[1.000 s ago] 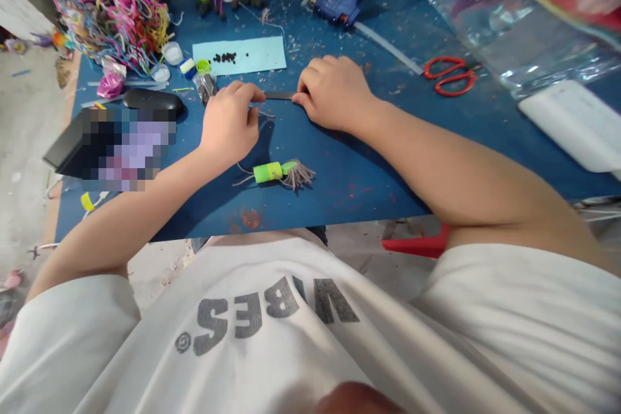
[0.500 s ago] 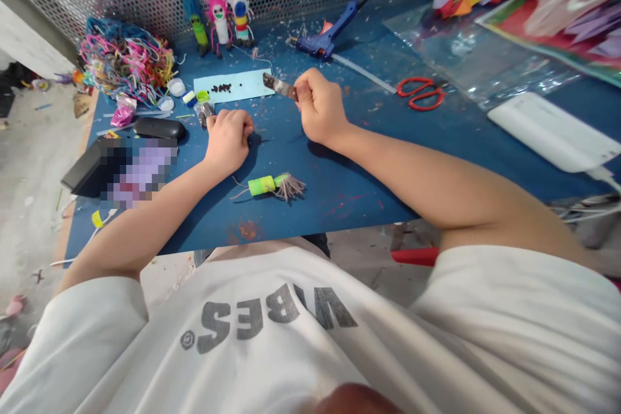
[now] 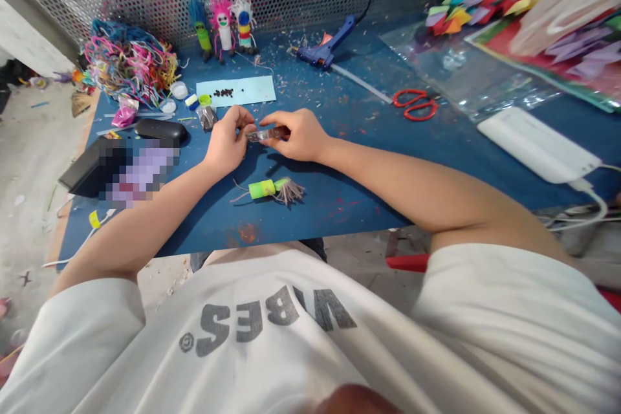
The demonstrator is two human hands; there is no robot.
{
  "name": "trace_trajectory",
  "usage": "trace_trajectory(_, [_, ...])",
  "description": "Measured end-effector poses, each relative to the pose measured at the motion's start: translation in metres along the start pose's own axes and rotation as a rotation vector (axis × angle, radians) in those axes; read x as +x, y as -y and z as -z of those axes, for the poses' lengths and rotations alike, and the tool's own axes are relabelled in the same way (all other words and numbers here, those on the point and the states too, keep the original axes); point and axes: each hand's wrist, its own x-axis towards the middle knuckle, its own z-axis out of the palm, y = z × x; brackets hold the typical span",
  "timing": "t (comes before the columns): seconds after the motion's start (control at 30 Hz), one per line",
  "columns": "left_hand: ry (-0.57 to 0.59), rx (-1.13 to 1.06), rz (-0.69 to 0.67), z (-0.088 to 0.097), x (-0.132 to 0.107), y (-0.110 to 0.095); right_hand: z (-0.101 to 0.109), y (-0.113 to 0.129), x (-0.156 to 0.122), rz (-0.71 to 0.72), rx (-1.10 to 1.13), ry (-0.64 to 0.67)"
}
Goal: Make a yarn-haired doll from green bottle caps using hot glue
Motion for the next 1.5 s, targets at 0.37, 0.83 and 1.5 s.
trace_trajectory(0.37, [0.137,0.498,-0.081,0.001,-0.008,-0.016,-0.005,-0.009,-0.001,0.038,-0.071,-0.071])
trace_trajectory(0.83, [0.049,0.312,0.02,0.004,-0.003,-0.015,-0.004,-0.008,0.008,-0.067,0.31,-0.254])
trace_trajectory(1.5, [0.158,-0.081,-0.021,0.0,-0.005,-0.012,0.002,0.011,0.009,-0.139,0.352,-0.146])
